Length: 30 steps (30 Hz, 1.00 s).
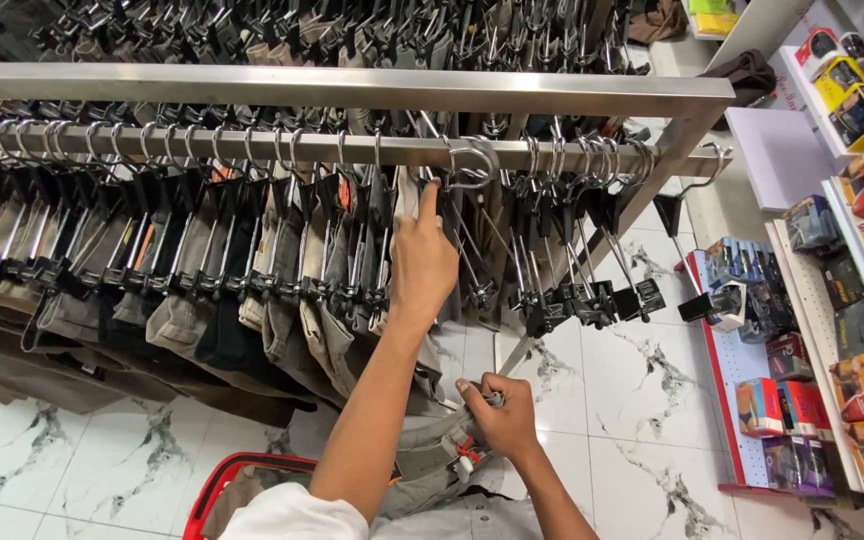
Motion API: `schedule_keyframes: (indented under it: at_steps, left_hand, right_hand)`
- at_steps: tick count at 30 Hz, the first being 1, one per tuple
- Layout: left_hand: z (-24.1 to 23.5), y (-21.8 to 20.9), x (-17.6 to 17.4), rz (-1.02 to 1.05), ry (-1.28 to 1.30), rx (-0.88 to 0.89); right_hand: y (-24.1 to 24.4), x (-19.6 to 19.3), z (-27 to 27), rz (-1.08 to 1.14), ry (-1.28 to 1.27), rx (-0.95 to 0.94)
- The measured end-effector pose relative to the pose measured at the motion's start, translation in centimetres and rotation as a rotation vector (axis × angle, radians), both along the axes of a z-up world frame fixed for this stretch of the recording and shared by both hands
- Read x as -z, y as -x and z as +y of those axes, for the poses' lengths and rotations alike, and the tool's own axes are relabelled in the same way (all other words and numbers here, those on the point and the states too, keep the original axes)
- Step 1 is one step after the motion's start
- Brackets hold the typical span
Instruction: A person takes pants out of a red shopping basket and hangs them individually on a clothing rack using hangers with clips.
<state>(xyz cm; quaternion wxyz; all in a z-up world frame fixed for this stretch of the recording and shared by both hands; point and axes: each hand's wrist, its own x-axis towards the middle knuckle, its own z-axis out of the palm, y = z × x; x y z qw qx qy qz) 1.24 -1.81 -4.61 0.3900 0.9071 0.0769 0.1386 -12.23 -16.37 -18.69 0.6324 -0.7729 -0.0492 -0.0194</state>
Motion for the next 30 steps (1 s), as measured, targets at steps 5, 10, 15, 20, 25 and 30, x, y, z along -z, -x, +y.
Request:
schedule_keyframes:
  at_steps: [5, 10, 15, 20, 25, 30]
  left_hand:
    - [-0.2, 1.3, -2.8, 0.091, 0.333, 0.046]
    - [0.1, 0.9, -3.1, 0.226, 0.885, 0.015]
    - [-0.4, 2.0, -4.8, 0.209, 0.832, -0.056]
    - [0.1, 0.8, -1.7, 0.148, 1.049, -0.047]
    - [0.4, 0.1, 0.4, 0.155, 1.168, 0.006]
    - [-0.6, 2.8, -1.9, 0.123, 0.498, -0.061]
  right_hand:
    - [-0.3, -0.3, 0.1, 0.001, -0.001, -0.009]
    - [-0.7, 0.2, -0.2, -0.001, -0.009, 0.003]
    - [-0.9, 0.0, -0.3, 0.012, 0.018, -0.006]
    - [-1.3, 0.5, -0.6, -0.029, 0.016, -0.025]
    - [-1.6, 0.9, -0.7, -0.018, 0.047, -0.027]
    - [-1.9, 1.3, -0.9, 0.041, 0.021, -0.066]
